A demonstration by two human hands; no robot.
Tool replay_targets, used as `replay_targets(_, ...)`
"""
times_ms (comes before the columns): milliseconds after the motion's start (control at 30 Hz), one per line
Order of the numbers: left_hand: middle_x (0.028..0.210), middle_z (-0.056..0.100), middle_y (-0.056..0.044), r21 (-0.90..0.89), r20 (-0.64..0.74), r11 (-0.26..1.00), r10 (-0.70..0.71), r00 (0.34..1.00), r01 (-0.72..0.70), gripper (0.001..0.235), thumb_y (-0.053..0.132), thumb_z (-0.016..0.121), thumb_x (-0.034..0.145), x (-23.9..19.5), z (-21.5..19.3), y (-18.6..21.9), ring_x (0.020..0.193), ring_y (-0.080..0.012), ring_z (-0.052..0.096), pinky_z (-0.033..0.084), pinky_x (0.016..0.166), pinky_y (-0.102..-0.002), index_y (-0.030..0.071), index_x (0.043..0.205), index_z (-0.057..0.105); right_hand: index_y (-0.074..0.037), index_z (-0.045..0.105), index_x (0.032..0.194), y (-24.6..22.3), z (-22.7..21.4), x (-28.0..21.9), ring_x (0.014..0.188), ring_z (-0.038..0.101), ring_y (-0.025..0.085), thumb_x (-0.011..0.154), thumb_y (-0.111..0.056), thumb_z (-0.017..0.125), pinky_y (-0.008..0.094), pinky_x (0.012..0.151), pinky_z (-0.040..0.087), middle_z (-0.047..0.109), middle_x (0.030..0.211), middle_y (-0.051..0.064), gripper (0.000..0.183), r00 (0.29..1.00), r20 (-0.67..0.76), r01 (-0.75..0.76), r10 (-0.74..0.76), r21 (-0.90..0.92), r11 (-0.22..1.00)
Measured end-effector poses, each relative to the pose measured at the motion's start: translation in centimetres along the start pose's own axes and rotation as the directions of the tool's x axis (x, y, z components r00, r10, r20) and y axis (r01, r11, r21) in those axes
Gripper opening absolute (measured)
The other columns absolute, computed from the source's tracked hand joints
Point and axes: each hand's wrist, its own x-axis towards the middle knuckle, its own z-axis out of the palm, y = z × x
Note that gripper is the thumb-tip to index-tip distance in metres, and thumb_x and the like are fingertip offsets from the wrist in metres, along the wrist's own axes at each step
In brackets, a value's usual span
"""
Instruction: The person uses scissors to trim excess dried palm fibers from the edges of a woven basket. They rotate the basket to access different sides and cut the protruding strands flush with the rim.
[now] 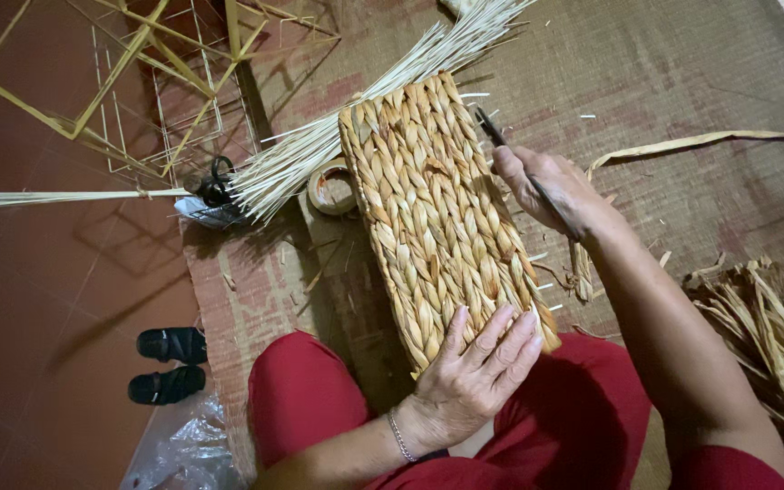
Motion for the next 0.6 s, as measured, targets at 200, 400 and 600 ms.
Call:
replay_targets(200, 0.161, 0.048, -0.014, -0.001, 0.01, 1.0, 0.003, 1.0, -0.003, 0.047, 0.018, 0.055, 0.105, -0.1, 0.0, 0.0, 0.15, -0.0315, 0.047, 0.037, 0.12, -0.063, 0.004, 0.149, 0.053, -0.006, 0.067, 0.115, 1.5, 1.8, 0.7, 0.086, 0.07, 0.045, 0.108, -0.054, 0.02, 0.055, 0.079, 0.054, 0.073, 0.098, 0.023, 0.066, 0.997, -0.008, -0.074, 0.074, 0.003, 0.997)
replay_targets(400, 0.161, 0.048, -0.014, 0.023, 0.0, 1.0, 0.006, 1.0, -0.006, 0.048, 0.018, 0.055, 0.104, 0.0, -0.1, 0.1, 0.151, -0.0314, 0.046, 0.036, 0.121, -0.063, 0.004, 0.15, 0.053, -0.008, 0.075, 0.111, 2.4, 1.8, 0.1, 0.085, 0.071, 0.034, 0.112, -0.056, 0.025, 0.048, 0.08, 0.054, 0.073, 0.089, 0.024, 0.07, 0.982, -0.17, -0.072, 0.084, 0.077, 0.994)
replay_targets(600, 0.161, 0.048, -0.014, -0.018, 0.008, 1.0, 0.004, 1.0, -0.004, 0.048, 0.018, 0.056, 0.101, -0.1, -0.3, -0.1, 0.151, -0.0316, 0.045, 0.035, 0.121, -0.064, 0.004, 0.147, 0.055, -0.007, 0.064, 0.134, 3.6, 0.0, -2.1, 0.083, 0.069, 0.027, 0.092, -0.058, 0.064, 0.042, 0.071, 0.053, 0.073, 0.095, 0.016, 0.067, 0.981, -0.054, -0.182, 0.188, 0.099, 0.978)
